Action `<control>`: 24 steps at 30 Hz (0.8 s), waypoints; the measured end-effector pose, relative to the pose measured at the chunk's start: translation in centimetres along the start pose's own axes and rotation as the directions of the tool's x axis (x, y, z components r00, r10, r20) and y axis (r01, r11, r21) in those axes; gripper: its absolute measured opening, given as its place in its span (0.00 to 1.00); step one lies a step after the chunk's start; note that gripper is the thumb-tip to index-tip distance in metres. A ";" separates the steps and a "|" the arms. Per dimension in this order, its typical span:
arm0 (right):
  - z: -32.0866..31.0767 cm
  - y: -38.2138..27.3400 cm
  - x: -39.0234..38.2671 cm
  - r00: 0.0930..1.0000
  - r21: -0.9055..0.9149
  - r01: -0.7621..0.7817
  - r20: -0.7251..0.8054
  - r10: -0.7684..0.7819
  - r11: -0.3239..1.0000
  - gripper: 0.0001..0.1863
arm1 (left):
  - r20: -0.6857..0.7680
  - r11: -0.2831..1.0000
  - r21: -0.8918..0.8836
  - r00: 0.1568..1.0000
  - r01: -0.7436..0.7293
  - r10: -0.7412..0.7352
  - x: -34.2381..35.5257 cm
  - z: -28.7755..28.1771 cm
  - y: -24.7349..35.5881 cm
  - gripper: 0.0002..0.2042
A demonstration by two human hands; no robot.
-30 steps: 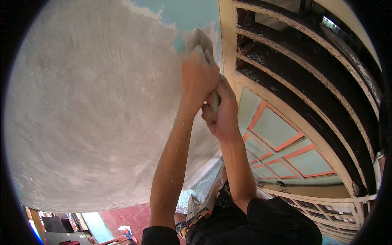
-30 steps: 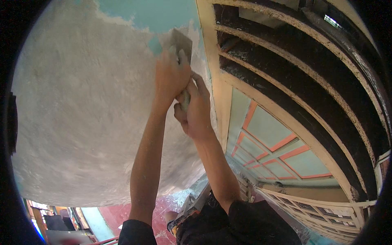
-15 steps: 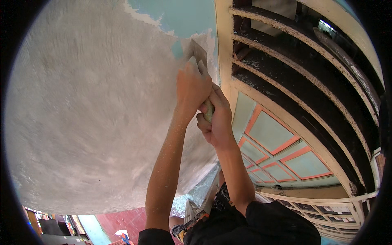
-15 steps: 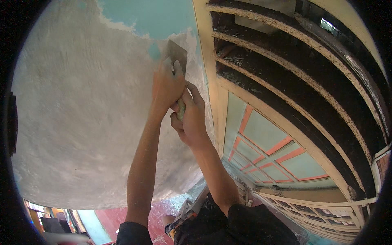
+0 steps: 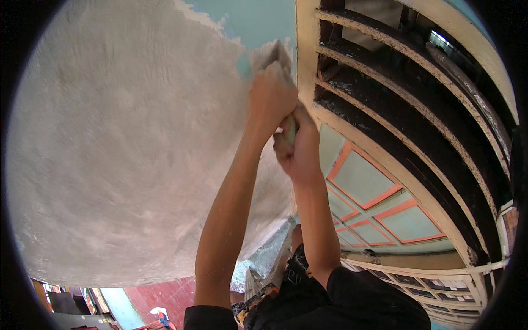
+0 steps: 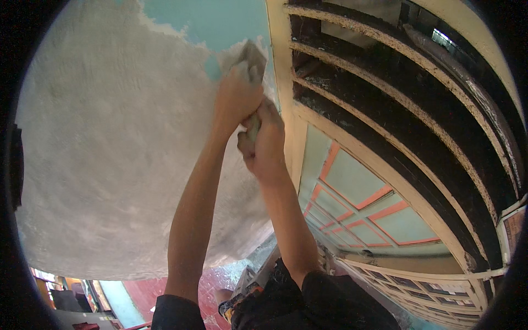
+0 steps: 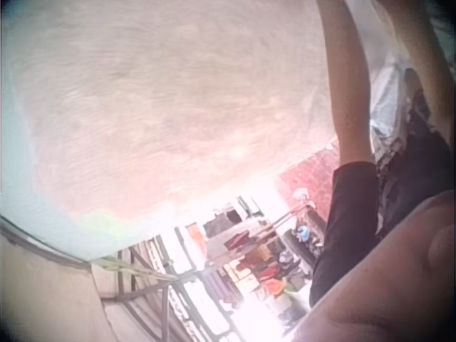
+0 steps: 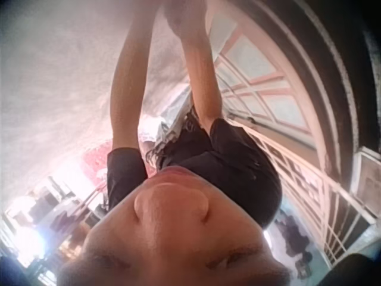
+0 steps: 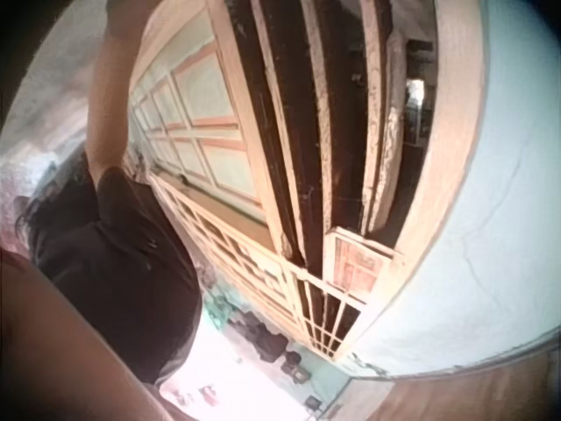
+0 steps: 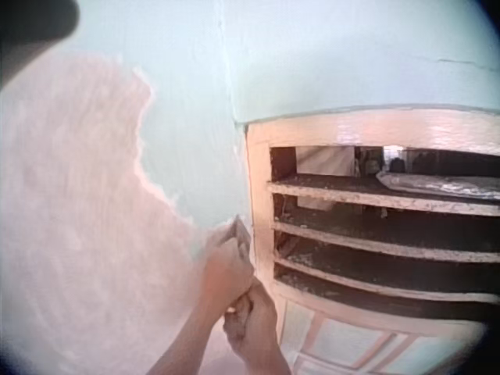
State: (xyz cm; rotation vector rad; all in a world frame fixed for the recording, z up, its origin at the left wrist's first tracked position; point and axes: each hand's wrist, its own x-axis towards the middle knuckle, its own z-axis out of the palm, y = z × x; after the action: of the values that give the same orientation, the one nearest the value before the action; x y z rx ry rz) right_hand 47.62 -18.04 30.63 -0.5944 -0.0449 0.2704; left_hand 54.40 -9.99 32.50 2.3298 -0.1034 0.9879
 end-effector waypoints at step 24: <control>-1.9 0.6 -2.4 0.995 0.009 -0.101 -0.003 0.101 0.995 0.11 | 0.135 0.972 0.128 0.967 0.197 -0.214 -3.5 -0.6 0.7 0.11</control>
State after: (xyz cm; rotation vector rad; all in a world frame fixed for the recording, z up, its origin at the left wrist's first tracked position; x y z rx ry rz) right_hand 45.41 -19.22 28.74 -0.5895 -0.0107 0.3679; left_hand 51.33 -10.79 30.79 2.4580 0.1373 0.7349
